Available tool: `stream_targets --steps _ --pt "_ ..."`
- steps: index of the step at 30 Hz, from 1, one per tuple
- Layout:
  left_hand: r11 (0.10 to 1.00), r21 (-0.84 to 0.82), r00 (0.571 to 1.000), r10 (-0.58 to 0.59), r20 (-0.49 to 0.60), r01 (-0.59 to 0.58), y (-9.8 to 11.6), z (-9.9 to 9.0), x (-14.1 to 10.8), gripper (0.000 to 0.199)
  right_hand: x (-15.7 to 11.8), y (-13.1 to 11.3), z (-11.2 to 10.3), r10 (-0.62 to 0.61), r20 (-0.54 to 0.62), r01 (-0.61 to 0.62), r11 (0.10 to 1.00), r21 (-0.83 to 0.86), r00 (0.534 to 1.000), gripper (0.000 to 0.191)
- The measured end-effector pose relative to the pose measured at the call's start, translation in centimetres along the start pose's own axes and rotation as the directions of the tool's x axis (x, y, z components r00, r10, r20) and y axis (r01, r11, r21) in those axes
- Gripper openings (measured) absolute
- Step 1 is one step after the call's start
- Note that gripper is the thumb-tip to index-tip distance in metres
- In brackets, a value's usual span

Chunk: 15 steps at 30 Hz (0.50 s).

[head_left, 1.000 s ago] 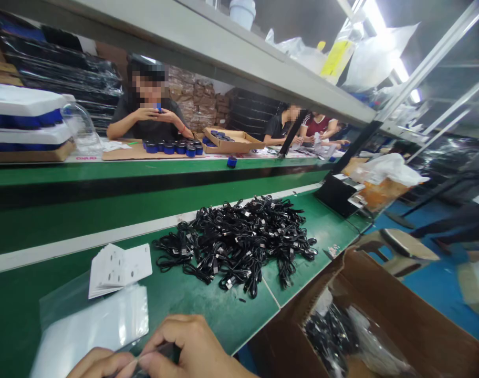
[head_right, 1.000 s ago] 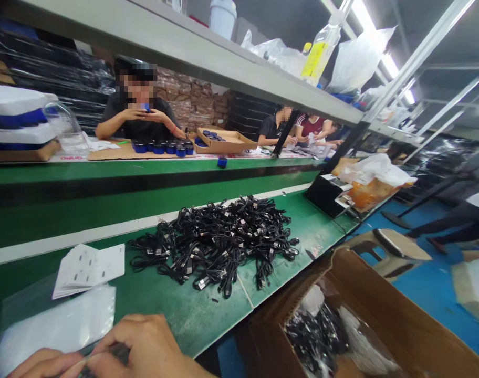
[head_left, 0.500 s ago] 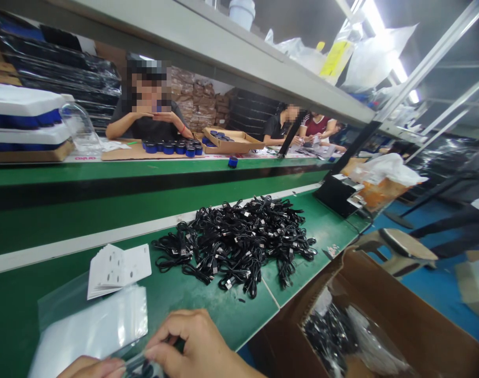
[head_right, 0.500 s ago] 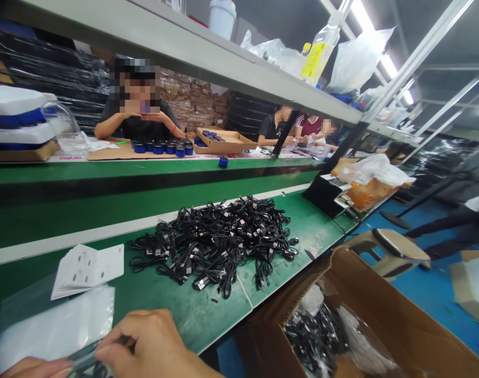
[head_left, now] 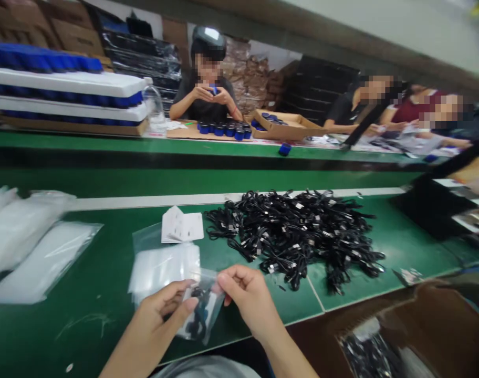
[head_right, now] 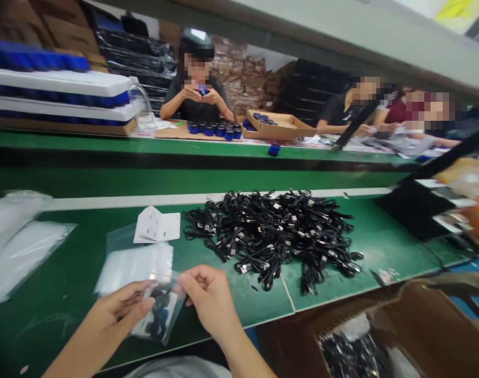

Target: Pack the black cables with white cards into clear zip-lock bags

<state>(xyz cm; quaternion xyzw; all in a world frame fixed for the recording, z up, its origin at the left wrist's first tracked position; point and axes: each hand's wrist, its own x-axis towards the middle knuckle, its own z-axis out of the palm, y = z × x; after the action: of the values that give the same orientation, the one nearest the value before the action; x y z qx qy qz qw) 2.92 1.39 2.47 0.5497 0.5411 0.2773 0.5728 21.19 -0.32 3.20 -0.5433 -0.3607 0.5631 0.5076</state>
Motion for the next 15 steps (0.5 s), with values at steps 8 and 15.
stream_targets --steps 8,15 --pt "0.993 -0.109 0.989 0.060 0.133 -0.045 0.6 0.6 -0.9 0.033 -0.4 1.1 1.2 -0.075 0.107 0.089 0.987 -0.137 0.991 0.029" --pt "0.996 0.047 0.988 -0.080 0.135 0.074 -2.4 -6.5 -6.3 0.018 -0.7 1.8 2.2 -0.277 0.313 0.404 0.775 -0.486 0.908 0.020"
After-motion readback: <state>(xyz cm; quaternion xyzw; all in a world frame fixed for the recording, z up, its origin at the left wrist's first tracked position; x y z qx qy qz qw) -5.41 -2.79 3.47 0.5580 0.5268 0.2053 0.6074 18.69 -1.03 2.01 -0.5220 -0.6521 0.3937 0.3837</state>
